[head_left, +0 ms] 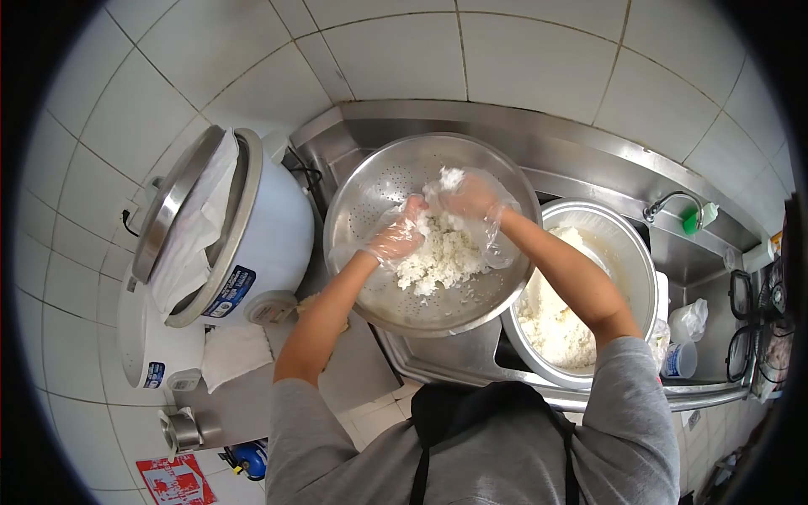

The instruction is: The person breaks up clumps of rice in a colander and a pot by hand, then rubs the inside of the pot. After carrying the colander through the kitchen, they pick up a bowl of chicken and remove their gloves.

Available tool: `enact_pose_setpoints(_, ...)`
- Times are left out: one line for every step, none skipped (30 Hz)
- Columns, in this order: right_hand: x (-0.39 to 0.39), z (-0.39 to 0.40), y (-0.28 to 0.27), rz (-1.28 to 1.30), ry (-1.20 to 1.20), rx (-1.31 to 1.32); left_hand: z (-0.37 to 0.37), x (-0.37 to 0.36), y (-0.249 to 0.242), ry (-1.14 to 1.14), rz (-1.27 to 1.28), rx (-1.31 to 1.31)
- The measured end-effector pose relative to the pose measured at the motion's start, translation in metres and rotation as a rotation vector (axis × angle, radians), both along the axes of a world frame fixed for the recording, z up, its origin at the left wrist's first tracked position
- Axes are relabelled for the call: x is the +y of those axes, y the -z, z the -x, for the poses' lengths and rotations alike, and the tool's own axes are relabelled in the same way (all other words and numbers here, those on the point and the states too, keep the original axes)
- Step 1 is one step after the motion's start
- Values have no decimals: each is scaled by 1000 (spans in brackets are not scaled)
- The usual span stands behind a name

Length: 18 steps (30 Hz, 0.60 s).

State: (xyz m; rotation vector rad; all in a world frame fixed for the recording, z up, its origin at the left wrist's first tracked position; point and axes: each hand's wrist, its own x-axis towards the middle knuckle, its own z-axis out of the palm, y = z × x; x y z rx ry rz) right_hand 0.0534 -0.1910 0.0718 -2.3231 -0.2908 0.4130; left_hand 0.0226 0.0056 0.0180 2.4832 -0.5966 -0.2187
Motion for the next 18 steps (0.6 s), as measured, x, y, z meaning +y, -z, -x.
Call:
enact_pose_setpoints(-2, -1, 6, 4, 0, 3, 2, -2, -3, 35, -6, 64)
enact_pose_setpoints(-7, -3, 18, 193, -275, -56, -1, -3, -3, 35, -2, 65)
enact_pose_setpoints(-10, -7, 31, 382, -549, -115, -5, -4, -3, 60, -198, 240)
enact_pose_setpoints(-9, -7, 56, 384, -548, -115, -9, -5, -3, 85, -396, 414)
enact_pose_setpoints(-7, -3, 86, 475, -562, -301, -10, -3, 6, 86, -394, 413)
enact_pose_setpoints(-6, 3, 103, 563, -573, -489, -10, 1, 22, 194, -520, 247)
enact_pose_setpoints(-1, 15, 91, 564, -571, -487, -10, 3, 33, 303, -644, 78)
enact_pose_setpoints(9, 30, 62, 708, -494, -425, -11, -2, 37, 360, -690, 38)
enact_pose_setpoints(14, 37, 47, 847, -415, -356, -10, -10, 34, 365, -689, 40)
enact_pose_setpoints(9, 25, 62, 797, -631, -397, -7, -17, 32, 311, -702, 142)
enact_pose_setpoints(9, 25, 69, 790, -633, -390, -4, -20, 29, 252, -714, 244)
enact_pose_setpoints(9, 25, 75, 690, -512, -447, -4, -18, 34, 200, -656, 253)
enact_pose_setpoints(10, 24, 80, 589, -388, -504, -5, -15, 37, 199, -661, 256)
enact_pose_setpoints(10, 17, 88, 585, -389, -507, -6, -12, 39, 140, -598, 275)
enact_pose_setpoints(10, 4, 99, 480, -454, -479, -7, -11, 39, 79, -533, 292)
enact_pose_setpoints(11, -5, 97, 374, -513, -451, -10, -6, 39, 77, -537, 285)
enact_pose_setpoints(10, -12, 95, 373, -507, -454, -10, 0, 40, 73, -457, 200)
enact_pose_setpoints(7, -14, 82, 329, -358, -383, -11, 7, 43, 69, -371, 117)
